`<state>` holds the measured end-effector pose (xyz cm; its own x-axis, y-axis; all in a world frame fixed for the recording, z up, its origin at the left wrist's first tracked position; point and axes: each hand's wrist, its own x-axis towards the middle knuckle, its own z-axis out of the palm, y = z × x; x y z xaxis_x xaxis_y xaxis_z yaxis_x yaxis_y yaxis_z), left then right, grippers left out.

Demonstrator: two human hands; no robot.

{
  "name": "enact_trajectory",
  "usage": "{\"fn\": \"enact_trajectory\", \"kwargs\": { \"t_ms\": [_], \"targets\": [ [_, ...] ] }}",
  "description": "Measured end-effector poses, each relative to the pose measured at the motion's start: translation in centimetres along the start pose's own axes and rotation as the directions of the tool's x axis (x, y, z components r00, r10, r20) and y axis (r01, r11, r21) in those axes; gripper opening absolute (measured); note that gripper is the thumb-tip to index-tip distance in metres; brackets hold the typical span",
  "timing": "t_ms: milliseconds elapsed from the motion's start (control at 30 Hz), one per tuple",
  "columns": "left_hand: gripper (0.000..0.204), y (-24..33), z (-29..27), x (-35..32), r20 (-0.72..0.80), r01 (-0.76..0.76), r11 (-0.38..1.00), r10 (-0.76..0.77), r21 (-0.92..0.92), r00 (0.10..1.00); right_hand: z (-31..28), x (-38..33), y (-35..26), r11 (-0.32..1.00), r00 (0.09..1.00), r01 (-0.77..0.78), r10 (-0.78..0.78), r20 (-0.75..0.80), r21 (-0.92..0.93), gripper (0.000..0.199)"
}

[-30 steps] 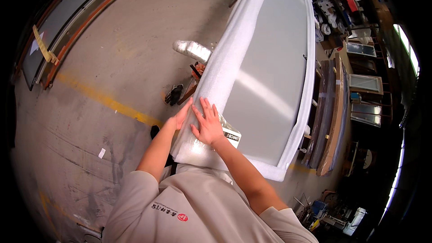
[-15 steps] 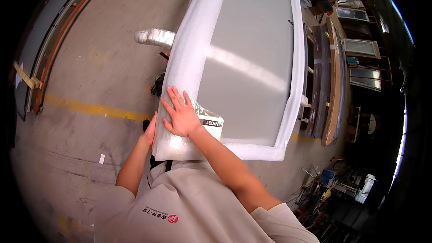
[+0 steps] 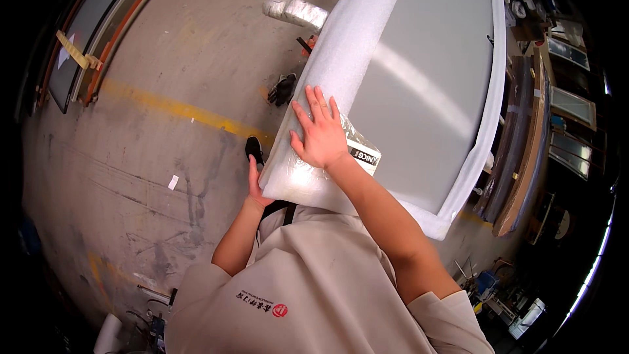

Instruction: The person wraps a large glass panel with foam and cardboard, then secures the packaging with tape. They place foam padding along the edges, add cardboard sheets on both sides, and use a tape dispenser to seal the package.

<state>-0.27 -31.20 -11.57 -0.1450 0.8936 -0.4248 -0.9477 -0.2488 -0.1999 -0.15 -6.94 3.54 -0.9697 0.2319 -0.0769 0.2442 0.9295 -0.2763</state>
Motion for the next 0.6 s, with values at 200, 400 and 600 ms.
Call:
{"fn": "enact_trajectory", "kwargs": {
  "t_ms": [200,400,600],
  "targets": [
    [0.085,-6.6,-1.6,2.1,0.159,-0.199,0.964,0.227,-0.176,0.961,0.3,-0.2,-0.3,0.999,1.000,0.020,-0.020,0.005,-0.050,0.067],
    [0.071,-11.4,-1.4,3.2,0.028,-0.347,0.912,0.361,-0.220,0.932,0.6,-0.4,-0.4,0.997,0.999,0.044,-0.046,-0.018,-0.070,0.065],
    [0.062,-14.7,-1.3,4.9,-0.579,-0.524,0.849,0.458,0.060,0.675,0.1,-1.1,1.1,0.992,0.993,0.111,-0.109,-0.039,0.059,0.067]
  ]
}}
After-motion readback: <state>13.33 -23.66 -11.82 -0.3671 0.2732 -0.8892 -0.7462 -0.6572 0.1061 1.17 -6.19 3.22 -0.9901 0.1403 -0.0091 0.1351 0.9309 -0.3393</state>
